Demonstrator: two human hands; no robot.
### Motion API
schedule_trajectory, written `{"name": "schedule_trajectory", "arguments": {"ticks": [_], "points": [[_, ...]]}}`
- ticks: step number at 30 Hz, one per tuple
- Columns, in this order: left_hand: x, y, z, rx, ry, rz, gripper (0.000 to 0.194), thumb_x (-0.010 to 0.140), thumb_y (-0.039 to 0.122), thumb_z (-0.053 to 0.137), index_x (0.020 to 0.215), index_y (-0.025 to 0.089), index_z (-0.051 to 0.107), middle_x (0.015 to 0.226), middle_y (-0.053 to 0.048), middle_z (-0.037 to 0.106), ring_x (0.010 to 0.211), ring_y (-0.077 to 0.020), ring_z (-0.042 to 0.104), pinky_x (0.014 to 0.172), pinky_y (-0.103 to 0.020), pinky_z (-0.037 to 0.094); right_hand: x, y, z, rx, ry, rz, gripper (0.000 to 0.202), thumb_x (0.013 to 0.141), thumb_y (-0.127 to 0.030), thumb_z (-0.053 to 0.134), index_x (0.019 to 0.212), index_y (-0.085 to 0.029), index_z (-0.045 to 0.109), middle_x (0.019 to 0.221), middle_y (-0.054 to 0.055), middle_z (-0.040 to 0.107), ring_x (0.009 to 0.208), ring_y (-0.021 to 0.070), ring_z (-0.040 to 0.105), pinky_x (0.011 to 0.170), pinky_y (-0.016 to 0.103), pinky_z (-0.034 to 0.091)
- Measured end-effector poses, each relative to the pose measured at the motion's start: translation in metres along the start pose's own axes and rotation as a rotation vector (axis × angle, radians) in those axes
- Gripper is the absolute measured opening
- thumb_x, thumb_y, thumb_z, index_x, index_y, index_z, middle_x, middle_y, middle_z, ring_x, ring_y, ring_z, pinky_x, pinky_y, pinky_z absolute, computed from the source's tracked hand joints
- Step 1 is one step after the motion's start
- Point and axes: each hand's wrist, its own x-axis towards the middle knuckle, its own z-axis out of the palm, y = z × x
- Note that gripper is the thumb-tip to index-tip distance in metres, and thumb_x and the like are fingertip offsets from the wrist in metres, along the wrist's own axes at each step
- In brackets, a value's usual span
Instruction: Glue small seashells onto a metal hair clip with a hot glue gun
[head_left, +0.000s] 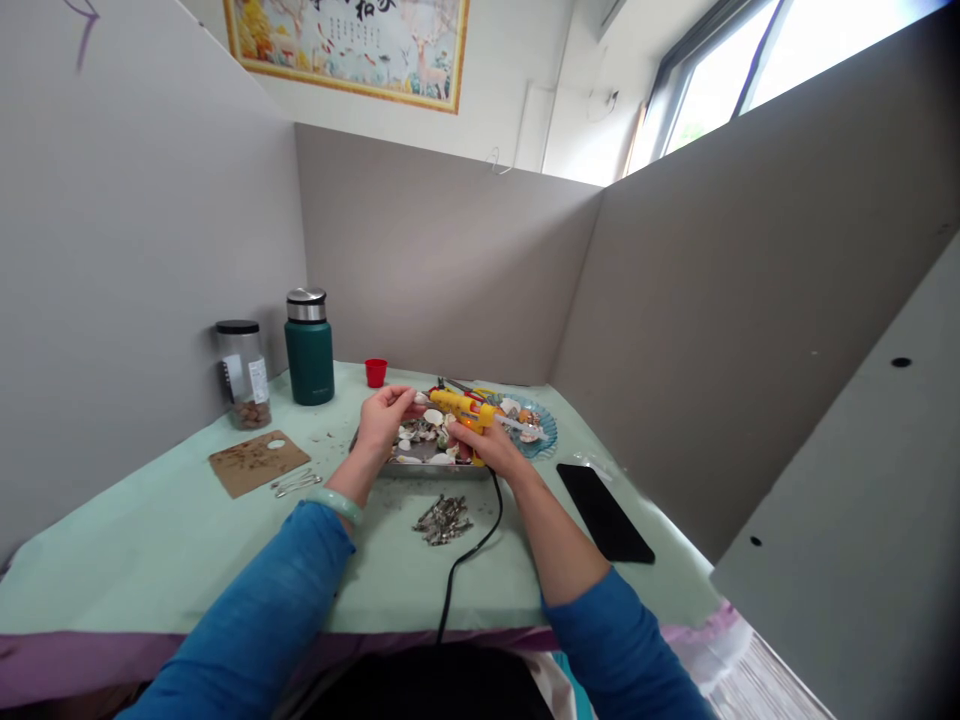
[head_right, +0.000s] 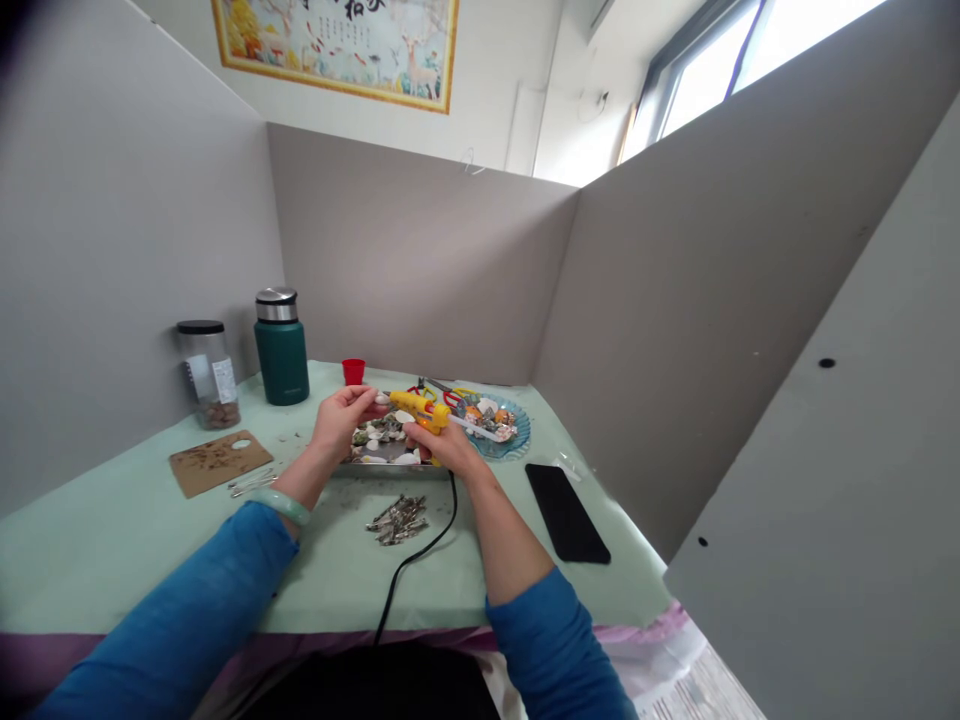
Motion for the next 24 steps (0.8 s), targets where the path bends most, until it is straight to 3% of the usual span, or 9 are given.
{"name": "schedule_trajectory", "arguments": {"ticks": [18, 24], "points": [[-0.003, 0.003, 0.001, 0.045, -0.014, 0.032, 0.035, 0.059, 0.036, 0.075, 0.078, 0.012, 0.059, 0.061, -0.001, 0.064, 0.057, -0.0155, 0.064, 0.067, -0.031, 0.054, 0.0008, -0.0011, 0.0006, -0.048, 0.014, 0.007, 0.035, 0.075, -0.049, 0.06, 0.085, -0.016, 0.06, 0.06, -0.001, 0.059, 0.042, 0.0077, 0.046, 0.042, 0.02, 0.039], [-0.0036, 0.0048, 0.0011, 0.058, -0.008, 0.025, 0.037, 0.058, 0.038, 0.075, 0.078, 0.012, 0.058, 0.059, 0.0, 0.063, 0.056, -0.0149, 0.063, 0.065, -0.029, 0.053, 0.0001, -0.0052, 0.0, -0.079, 0.017, 0.027, 0.037, 0.075, -0.051, 0.06, 0.084, -0.015, 0.06, 0.051, -0.003, 0.054, 0.041, 0.008, 0.045, 0.041, 0.02, 0.037]]}}
